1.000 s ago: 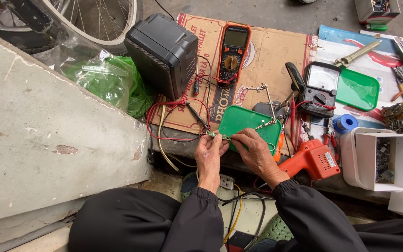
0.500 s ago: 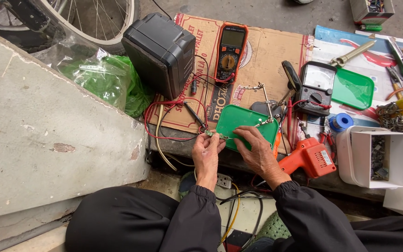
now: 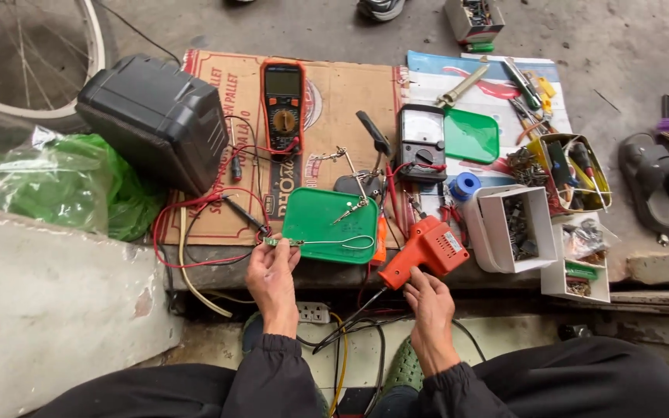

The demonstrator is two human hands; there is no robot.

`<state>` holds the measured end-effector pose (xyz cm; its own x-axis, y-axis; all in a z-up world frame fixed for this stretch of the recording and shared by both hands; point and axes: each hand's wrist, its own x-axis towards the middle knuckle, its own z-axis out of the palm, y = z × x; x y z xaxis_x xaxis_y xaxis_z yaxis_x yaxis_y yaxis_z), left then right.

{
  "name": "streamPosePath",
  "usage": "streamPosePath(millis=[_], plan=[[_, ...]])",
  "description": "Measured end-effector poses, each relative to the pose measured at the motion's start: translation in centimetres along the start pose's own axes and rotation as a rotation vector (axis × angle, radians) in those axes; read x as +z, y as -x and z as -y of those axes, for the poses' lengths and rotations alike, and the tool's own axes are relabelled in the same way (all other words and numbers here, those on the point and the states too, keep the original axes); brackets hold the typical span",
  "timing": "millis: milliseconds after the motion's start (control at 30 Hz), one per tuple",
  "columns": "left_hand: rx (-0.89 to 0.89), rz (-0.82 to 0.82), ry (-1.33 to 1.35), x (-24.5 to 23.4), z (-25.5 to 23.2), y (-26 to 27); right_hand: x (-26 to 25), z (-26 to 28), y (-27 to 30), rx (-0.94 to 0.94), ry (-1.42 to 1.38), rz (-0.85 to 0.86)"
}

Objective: Soldering wires onto a small circuit board using a soldering gun at a repair station.

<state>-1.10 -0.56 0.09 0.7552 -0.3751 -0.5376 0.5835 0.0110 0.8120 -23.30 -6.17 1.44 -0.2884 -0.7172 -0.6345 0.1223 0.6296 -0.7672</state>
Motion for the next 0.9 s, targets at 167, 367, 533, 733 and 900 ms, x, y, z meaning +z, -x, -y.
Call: streamPosePath(millis=[167, 367, 533, 733, 900], plan=[[0.021, 0.006, -0.013, -0.2, 0.5, -0.2, 1.2, 0.6, -3.5, 0.219, -0.274, 0.131], [0.106, 0.037, -0.002, -0.7, 2.5, -1.7, 1.2, -1.0, -7.5, 0.14, -0.259, 0.133], [0.115, 0.025, -0.059, -0.5, 1.5, -1.0, -0.9, 1.4, -3.0, 0.013, -0.105, 0.157], [0.183, 0.009, -0.053, -1.2, 4.0, -2.8, -7.0, 5.3, 3.3, -0.34, -0.078, -0.079], [0.209, -0.025, -0.114, -1.5, 3.7, -2.5, -16.2, 12.9, 1.7, -0.4, 0.108, -0.206]])
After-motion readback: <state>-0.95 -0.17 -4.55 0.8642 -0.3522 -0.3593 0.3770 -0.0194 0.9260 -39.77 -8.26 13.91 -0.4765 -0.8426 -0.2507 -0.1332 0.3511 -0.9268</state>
